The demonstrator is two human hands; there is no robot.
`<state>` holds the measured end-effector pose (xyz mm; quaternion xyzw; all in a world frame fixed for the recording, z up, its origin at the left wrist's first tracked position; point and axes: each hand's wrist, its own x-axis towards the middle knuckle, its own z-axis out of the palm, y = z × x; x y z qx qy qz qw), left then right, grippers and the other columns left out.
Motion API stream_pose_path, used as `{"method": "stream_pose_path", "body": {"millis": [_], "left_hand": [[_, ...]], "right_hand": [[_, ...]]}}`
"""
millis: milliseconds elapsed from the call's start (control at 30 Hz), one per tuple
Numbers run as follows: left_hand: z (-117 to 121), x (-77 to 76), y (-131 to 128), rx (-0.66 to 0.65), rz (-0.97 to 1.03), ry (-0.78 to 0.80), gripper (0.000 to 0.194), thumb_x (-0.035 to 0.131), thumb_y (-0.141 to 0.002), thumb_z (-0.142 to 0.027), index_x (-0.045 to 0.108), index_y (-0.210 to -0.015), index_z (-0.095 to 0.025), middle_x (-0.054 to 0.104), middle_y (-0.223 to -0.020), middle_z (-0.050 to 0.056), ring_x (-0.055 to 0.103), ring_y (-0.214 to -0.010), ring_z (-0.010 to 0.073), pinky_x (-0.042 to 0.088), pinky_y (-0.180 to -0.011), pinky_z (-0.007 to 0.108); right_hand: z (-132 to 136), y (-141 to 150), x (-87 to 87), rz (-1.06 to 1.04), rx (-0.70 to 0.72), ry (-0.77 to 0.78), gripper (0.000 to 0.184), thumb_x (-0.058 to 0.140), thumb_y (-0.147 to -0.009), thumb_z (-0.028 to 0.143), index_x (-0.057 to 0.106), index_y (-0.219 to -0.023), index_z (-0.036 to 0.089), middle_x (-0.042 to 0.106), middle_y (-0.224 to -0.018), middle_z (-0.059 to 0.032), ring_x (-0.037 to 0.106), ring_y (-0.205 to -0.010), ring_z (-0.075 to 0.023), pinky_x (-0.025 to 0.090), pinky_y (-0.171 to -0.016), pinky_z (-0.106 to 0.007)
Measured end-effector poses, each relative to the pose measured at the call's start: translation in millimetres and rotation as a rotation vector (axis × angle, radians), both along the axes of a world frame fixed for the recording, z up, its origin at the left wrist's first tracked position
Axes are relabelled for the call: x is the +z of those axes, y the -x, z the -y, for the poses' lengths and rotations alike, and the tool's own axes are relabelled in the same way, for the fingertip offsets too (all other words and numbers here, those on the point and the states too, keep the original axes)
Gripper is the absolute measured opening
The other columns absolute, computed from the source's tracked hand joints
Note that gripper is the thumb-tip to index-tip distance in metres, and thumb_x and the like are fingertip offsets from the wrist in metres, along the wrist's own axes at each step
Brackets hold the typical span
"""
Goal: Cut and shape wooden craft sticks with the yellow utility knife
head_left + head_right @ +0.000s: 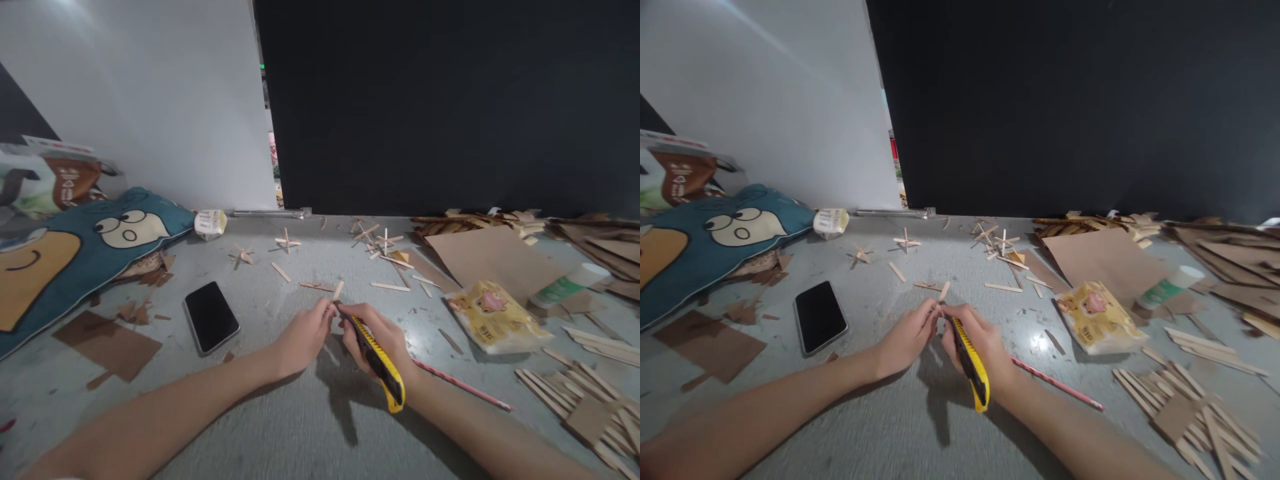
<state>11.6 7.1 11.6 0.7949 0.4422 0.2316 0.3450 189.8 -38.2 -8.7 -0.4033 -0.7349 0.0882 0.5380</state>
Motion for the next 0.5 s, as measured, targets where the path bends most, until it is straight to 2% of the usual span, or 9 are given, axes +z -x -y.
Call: {"method": "stream_pose_path", "body": {"millis": [133, 333, 500], "left_hand": [[-1.9, -6.2, 1.5, -0.007, 0.013, 0.012, 0.026, 0.03, -0.107, -0.036, 0.047, -0.092, -0.024, 0.054, -0.068, -0.003, 0.052, -0.06, 0.0164, 0.036, -0.06, 0.028], [-0.5, -8.0, 0.4, -0.024, -0.01, -0.008, 0.019, 0.029, -0.106, -0.032, 0.043, -0.096, -0.024, 0.051, -0.071, -0.003, 0.051, -0.061, 0.0174, 0.035, -0.061, 0.029], [0.1, -8.3, 0.8, -0.017, -0.007, 0.025, 0.016, 0.031, -0.106, -0.03, 0.042, -0.097, -0.024, 0.047, -0.067, -0.005, 0.048, -0.057, 0.0165, 0.035, -0.058, 0.028]], "right_hand": [[0.5, 0.1, -1.3, 0.027, 0.05, 0.021, 0.034, 0.056, -0.096, 0.014, 0.062, -0.127, 0.027, 0.074, -0.098, -0.0056, 0.074, -0.077, -0.0173, 0.061, -0.071, -0.028], [1.1, 3.7, 2.6, 0.005, 0.045, -0.062, 0.033, 0.058, -0.095, 0.011, 0.063, -0.124, 0.024, 0.073, -0.096, -0.0047, 0.074, -0.077, -0.016, 0.061, -0.073, -0.026], [-0.1, 3.1, -2.2, 0.017, 0.062, -0.062, 0.032, 0.057, -0.095, 0.012, 0.061, -0.125, 0.024, 0.071, -0.096, -0.0045, 0.072, -0.077, -0.0158, 0.059, -0.072, -0.026]]}}
